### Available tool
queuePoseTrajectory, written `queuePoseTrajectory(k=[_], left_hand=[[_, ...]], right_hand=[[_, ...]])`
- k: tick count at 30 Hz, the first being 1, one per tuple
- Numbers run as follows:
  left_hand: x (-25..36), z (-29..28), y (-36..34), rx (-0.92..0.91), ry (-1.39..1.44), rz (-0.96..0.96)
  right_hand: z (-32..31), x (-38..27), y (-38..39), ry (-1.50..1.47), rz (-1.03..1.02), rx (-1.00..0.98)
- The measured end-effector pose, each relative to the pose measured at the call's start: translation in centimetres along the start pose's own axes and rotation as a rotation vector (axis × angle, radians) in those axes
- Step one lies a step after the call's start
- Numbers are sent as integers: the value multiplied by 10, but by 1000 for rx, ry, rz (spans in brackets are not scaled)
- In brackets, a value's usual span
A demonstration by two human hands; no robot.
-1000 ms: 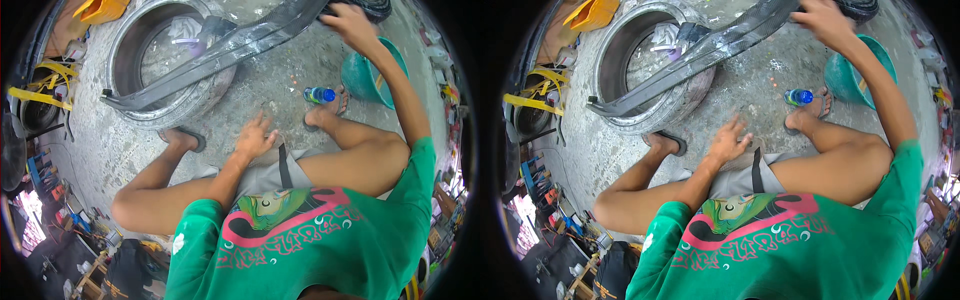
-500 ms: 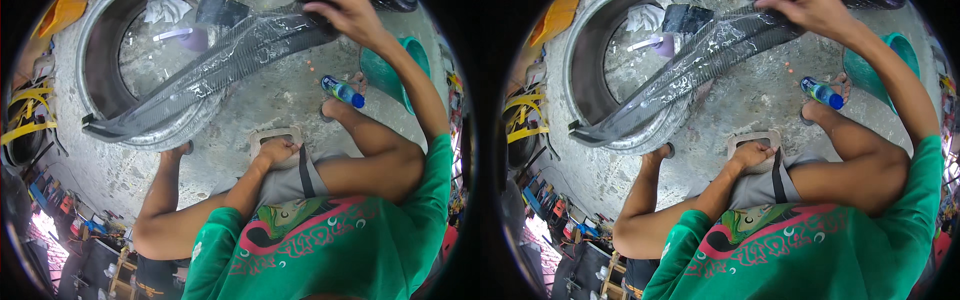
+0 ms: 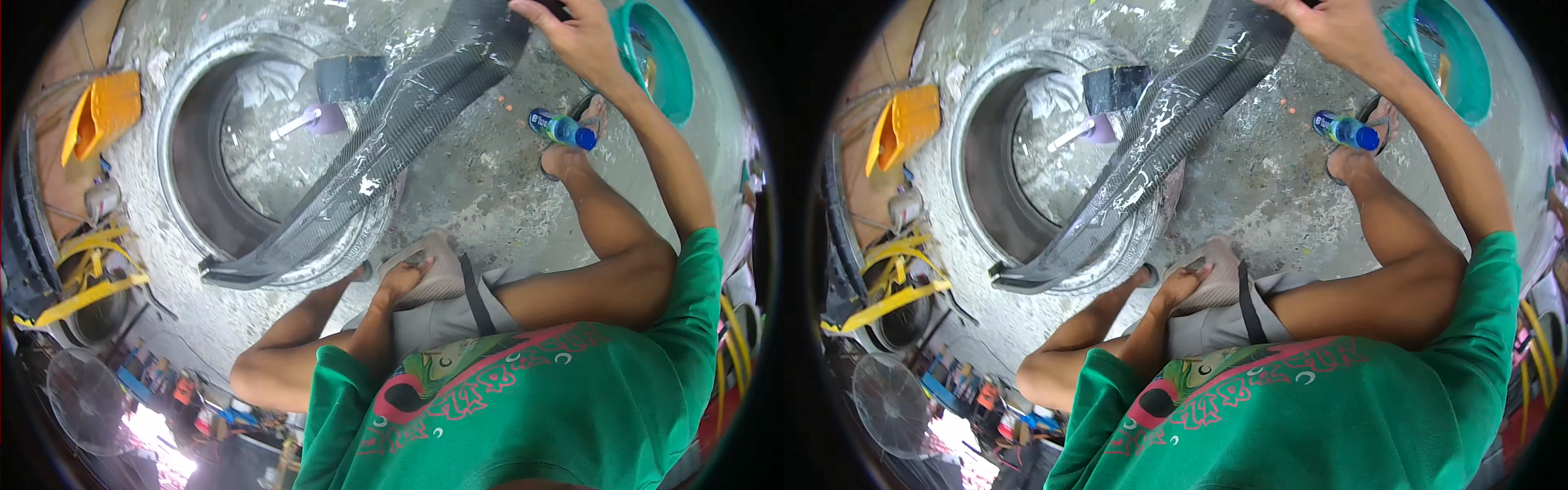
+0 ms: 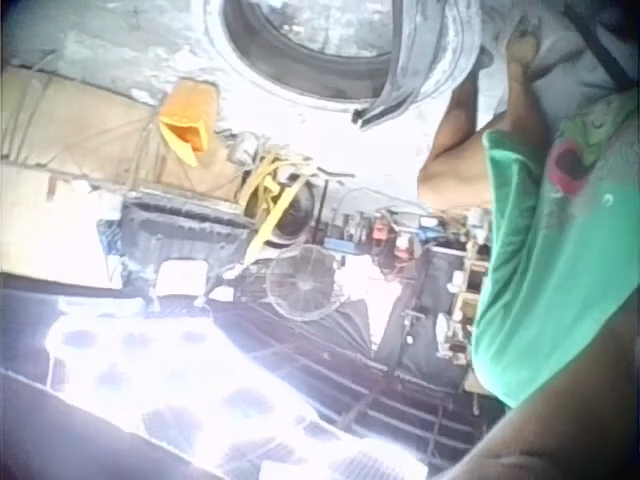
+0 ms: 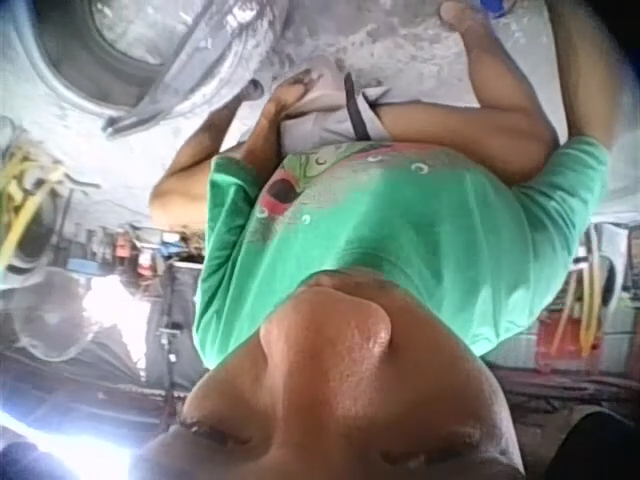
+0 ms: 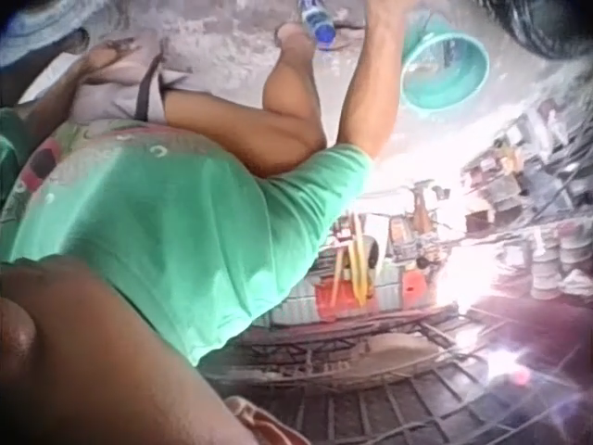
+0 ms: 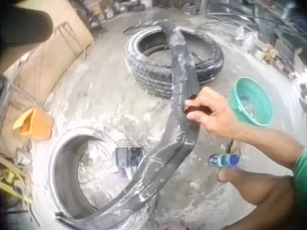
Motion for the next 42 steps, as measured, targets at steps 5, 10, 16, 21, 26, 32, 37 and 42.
queuePoseTrajectory(k=[5, 10, 16, 21, 26, 32, 37, 42], left_hand=[[26, -45, 1, 292, -307, 199], [31, -38, 12, 214, -332, 178], [64, -24, 58, 310, -609, 218], [86, -18, 71, 373, -527, 296], [107, -32, 56, 530, -487, 421], [263, -17, 51, 706, -598, 662], [406, -8, 1, 867, -788, 963], [477, -6, -50, 753, -662, 1028]], right_hand=[[-6, -48, 31, 85, -60, 34], [80, -38, 99, 8, 159, -371], [151, -64, 174, 429, 64, -825], [16, -28, 130, 372, 413, -351], [-115, -55, 127, 285, 442, 142], [-137, -121, 177, 104, 450, 478], [-139, -126, 168, -112, 463, 449], [-158, -145, 171, -311, 578, 511]])
Point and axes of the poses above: each hand's wrist, its own y-axis away from the middle knuckle, its own z-axis out of the palm, x = y × z, the point moved 10 cm from there along -y, towards the middle knuckle, and after that the axes turned 15 degrees about -x, right-handed, at the moved point
